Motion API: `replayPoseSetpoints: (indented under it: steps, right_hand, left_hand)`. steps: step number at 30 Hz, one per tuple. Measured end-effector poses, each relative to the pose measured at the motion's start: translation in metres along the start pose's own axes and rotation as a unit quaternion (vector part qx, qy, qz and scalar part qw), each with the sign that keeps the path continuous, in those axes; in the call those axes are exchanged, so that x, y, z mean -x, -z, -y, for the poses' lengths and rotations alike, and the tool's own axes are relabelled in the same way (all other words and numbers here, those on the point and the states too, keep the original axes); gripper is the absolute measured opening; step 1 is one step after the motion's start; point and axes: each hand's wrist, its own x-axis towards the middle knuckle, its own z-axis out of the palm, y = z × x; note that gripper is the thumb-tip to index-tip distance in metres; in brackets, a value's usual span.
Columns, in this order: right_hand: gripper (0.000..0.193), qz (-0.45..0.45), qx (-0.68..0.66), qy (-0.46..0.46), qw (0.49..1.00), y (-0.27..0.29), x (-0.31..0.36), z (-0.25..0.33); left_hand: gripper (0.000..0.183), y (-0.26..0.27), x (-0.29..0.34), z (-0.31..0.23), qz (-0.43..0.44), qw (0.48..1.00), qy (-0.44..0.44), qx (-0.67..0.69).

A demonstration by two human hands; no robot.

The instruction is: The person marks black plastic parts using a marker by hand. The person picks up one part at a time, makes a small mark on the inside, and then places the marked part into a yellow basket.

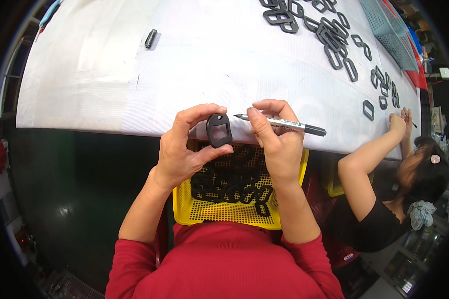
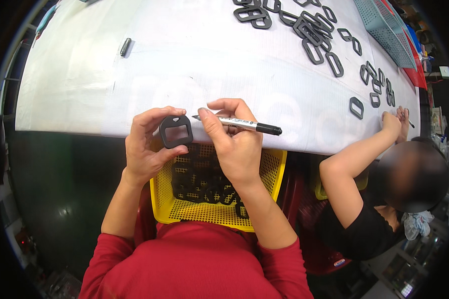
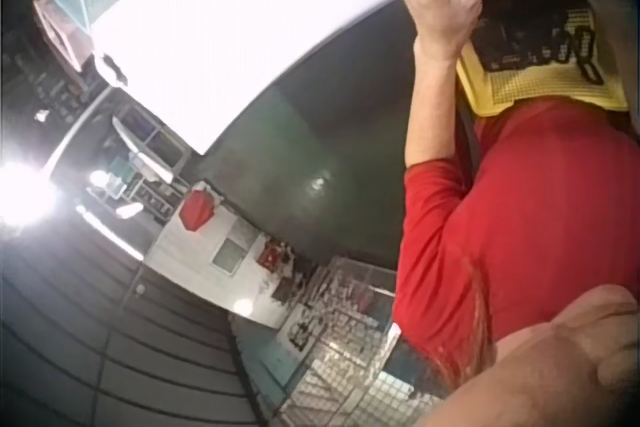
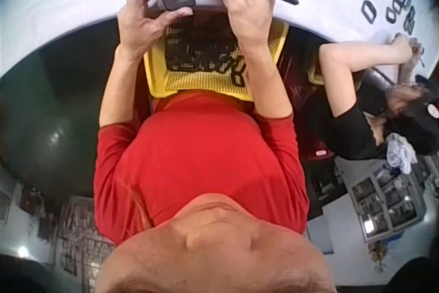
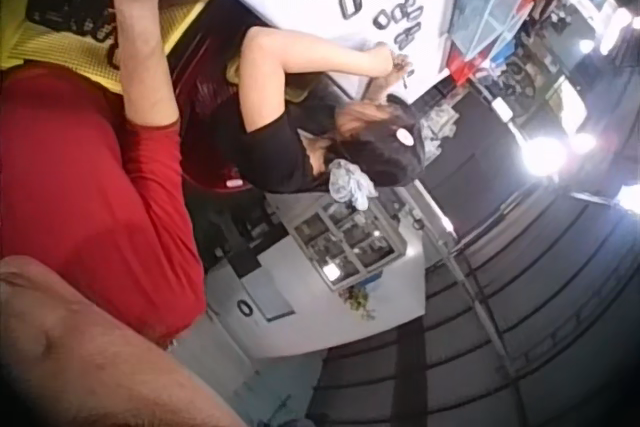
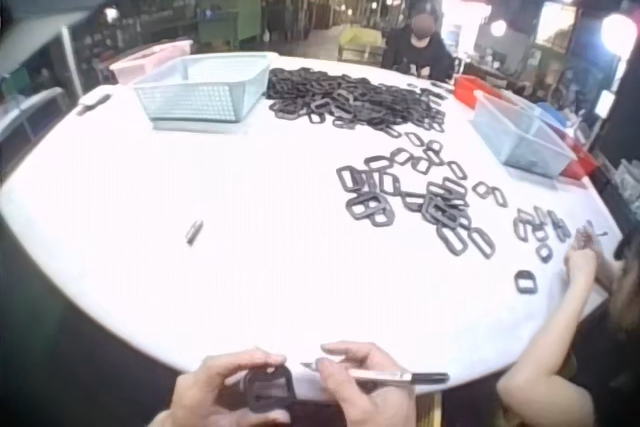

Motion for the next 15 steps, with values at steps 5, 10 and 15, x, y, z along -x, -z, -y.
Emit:
replayPoseSetpoints:
  steps: [5,10,15]
  right_hand:
    - [0.025,-0.037,0.035,0.080,0.995,-0.005,0.000,-0.006]
    - [0.023,-0.037,0.067,0.119,0.990,-0.004,-0.002,-0.014]
    - [0.023,-0.026,0.055,0.125,0.990,-0.010,-0.002,-0.012]
  left_hand:
    - [0.058,0.001,-0.003,0.005,0.008,0.999,-0.027,-0.037]
    - [0.058,0.000,-0.003,0.010,0.025,0.996,-0.052,-0.072]
    - [0.059,0.004,-0.004,0.014,0.044,0.991,-0.097,-0.081]
